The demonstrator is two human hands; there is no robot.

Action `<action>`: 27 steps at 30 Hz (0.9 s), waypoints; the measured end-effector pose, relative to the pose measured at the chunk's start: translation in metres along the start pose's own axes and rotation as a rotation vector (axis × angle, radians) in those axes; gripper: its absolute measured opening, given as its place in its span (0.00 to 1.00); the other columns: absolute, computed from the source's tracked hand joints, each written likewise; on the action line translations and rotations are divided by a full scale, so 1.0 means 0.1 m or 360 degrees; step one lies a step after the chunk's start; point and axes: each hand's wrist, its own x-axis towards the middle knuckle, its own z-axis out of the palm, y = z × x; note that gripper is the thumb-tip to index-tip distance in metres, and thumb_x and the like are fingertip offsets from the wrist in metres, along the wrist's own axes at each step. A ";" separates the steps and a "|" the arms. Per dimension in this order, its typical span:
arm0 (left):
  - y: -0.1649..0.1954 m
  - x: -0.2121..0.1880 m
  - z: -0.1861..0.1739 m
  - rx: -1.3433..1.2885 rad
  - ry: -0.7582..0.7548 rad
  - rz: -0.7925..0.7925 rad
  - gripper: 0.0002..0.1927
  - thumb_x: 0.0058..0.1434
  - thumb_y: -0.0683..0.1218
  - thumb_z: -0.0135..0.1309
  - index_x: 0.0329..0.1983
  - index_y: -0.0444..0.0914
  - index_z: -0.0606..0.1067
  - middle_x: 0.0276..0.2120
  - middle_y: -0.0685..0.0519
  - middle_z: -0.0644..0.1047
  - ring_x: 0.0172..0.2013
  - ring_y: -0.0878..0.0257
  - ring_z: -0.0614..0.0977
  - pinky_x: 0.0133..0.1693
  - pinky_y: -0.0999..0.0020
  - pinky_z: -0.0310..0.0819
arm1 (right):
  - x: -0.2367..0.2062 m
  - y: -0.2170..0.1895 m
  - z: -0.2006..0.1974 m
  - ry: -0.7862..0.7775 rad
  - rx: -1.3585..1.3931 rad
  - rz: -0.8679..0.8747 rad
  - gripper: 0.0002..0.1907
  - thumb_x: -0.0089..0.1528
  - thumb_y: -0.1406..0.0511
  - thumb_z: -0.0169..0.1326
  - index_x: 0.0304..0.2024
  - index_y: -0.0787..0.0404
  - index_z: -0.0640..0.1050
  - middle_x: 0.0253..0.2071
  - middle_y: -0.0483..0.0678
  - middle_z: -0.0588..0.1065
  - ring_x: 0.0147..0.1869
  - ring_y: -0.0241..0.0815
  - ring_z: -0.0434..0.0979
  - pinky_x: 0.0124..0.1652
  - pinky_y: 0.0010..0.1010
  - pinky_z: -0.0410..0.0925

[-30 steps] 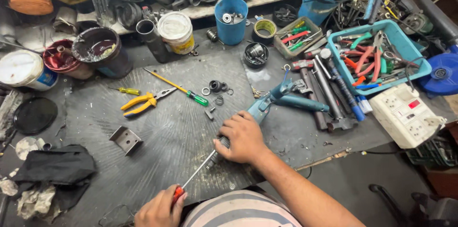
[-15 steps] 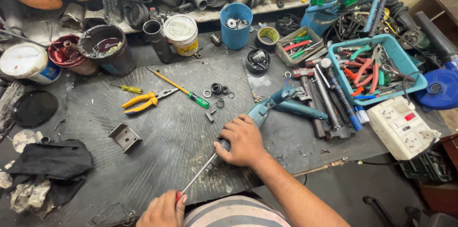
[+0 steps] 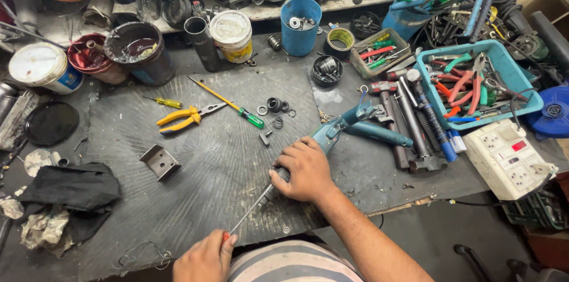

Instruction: The person uses a screwdriver to unscrew and separate the housing of a power drill, then pulls the drill apart by hand, removing the motor and other internal components and laying the parts out on the workbench. They handle the casing, gears, and small hardware, and at one point wipe their hands with a rag.

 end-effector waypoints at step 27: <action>-0.02 0.31 -0.41 -0.0359 -0.0387 0.0001 0.18 0.52 0.56 0.65 0.33 0.39 0.74 0.17 0.51 0.79 0.21 0.60 0.81 0.25 0.63 0.76 | 0.06 -0.02 0.04 -0.0067 -0.0042 0.0093 0.14 0.55 0.54 0.59 0.24 0.56 0.81 0.29 0.46 0.76 0.39 0.46 0.75 0.52 0.42 0.65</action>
